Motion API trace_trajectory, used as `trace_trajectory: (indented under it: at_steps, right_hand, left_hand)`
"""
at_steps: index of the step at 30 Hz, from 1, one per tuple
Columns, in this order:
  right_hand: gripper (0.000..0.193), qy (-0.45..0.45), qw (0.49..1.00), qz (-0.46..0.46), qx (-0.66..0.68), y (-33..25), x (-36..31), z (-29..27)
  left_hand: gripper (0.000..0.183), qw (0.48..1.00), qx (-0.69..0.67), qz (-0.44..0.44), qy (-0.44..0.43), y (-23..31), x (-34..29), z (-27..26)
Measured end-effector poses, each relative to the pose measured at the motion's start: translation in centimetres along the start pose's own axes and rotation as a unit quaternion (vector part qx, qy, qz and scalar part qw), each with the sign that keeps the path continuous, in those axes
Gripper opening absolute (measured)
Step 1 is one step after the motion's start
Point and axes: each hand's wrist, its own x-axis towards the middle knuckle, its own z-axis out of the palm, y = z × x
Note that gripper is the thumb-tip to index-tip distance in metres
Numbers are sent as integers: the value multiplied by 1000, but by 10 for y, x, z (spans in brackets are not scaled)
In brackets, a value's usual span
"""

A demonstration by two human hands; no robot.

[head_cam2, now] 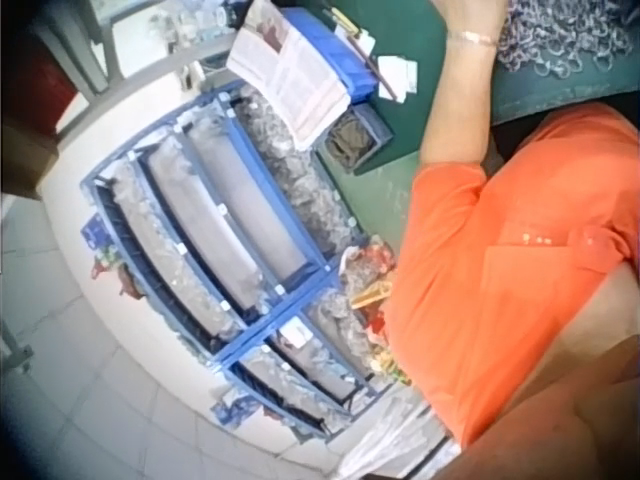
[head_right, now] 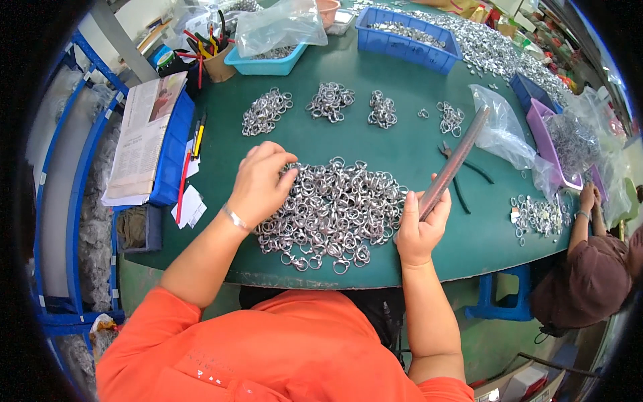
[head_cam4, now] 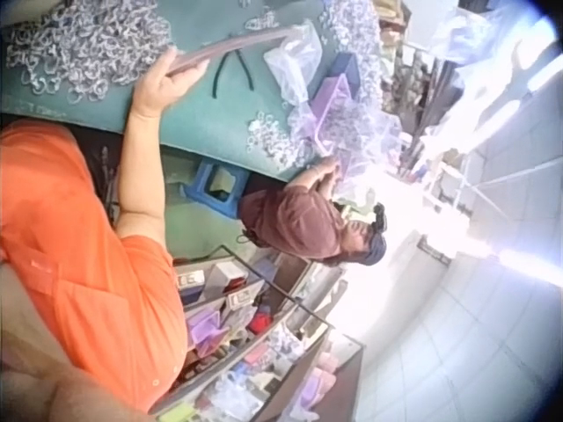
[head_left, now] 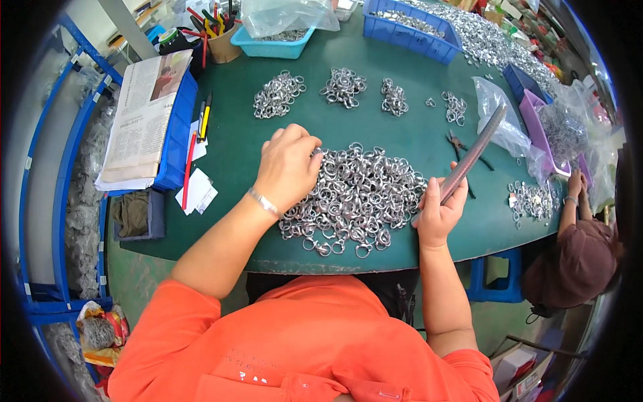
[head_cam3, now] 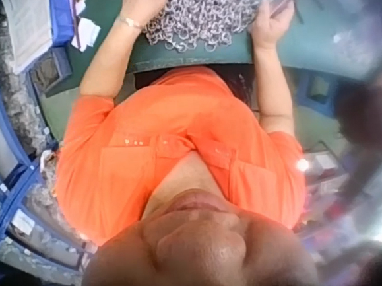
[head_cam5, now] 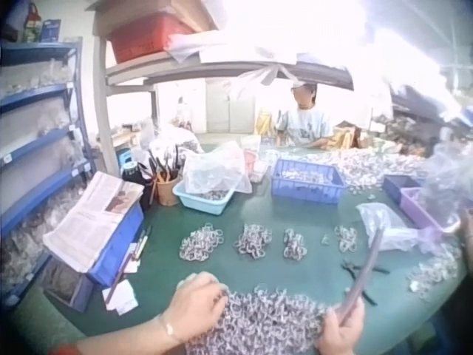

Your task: The person picks up metal ring clips one at a time from a pile, slides them onto a ring sizer mandrel to measure their size, and places them into sorted piles on the table by hand.

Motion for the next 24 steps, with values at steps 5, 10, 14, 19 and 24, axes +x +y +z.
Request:
trace_trajectory:
  at_steps: [5, 10, 14, 19, 24]
  right_hand:
    - [42, 0, 1000, -2, -32, 4, -4, -1]
    - [42, -23, 997, -39, -57, 15, -3, -8]
    - [42, -24, 998, -32, -50, 14, -3, -7]
    - [42, -21, 997, -33, -65, 15, -3, -8]
    - [42, -20, 998, -24, -56, 13, -5, -9]
  left_hand:
    - [8, 995, 40, -8, -90, -21, 7, 15]
    - [7, 999, -18, -17, -47, -10, 0, 13]
    - [18, 997, -16, -38, -59, -18, -4, 22]
    - [19, 996, -41, -30, -72, -15, 0, 14]
    - [9, 993, -109, -16, -36, -20, -4, 18]
